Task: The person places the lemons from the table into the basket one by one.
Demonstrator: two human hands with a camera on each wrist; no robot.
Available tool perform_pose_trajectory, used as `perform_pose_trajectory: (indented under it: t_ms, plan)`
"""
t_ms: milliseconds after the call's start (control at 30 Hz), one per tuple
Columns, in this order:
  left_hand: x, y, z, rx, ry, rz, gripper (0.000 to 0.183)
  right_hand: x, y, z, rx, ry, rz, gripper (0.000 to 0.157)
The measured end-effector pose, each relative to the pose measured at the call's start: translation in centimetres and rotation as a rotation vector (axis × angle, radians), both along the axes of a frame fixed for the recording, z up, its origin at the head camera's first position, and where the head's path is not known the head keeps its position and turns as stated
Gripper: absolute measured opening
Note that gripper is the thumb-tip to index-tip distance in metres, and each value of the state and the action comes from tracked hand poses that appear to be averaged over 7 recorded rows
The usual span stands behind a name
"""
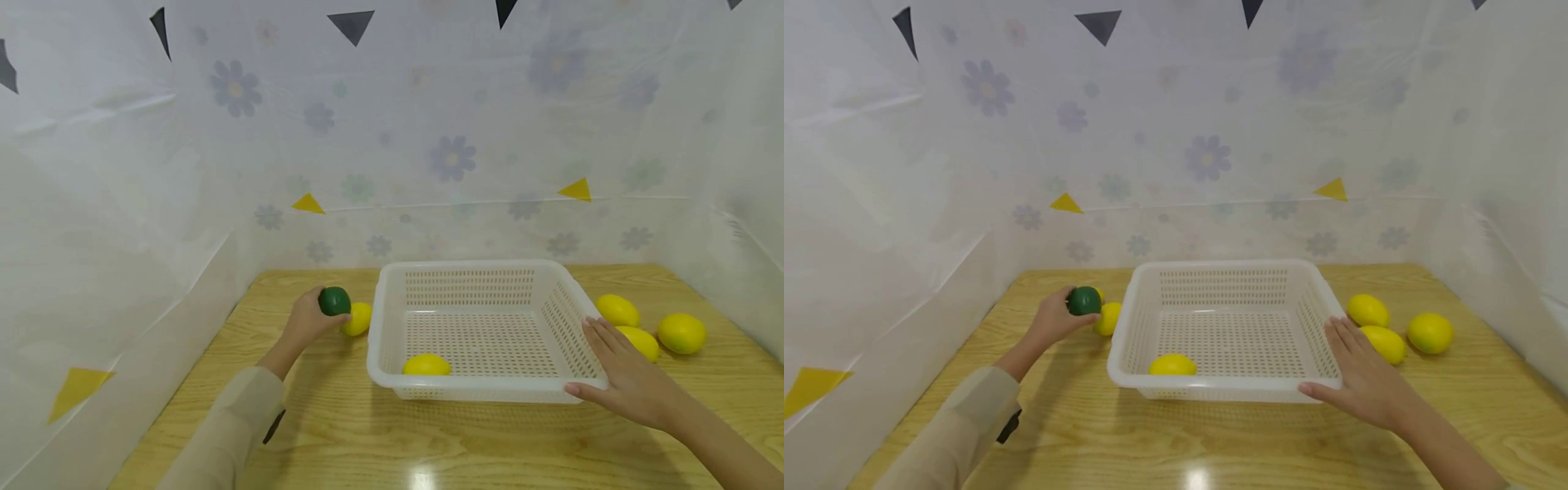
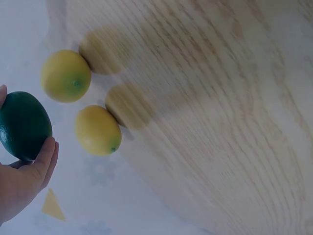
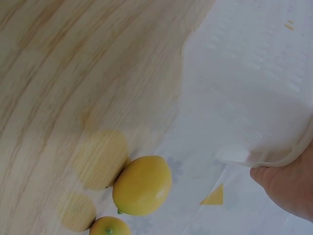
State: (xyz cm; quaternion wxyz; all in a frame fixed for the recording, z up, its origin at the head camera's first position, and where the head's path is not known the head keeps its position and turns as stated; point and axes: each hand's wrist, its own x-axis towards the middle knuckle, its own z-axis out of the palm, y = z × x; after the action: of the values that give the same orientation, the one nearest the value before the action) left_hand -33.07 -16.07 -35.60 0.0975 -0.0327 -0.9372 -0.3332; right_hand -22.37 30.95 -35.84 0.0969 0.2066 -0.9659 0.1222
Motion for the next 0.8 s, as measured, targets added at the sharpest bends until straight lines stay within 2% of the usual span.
perform_pose_trajectory:
  t_ms: [400,800]
  plan:
    - [-0.2,1.1,1.5,-0.002,0.034,-0.029,0.077,0.0,0.1,-0.1,-0.006,0.013,0.003,0.091]
    - [-0.2,2.2,3.0,0.018,0.02,-0.029,0.082,-0.2,0.1,-0.1,-0.016,0.006,0.001,0.091]
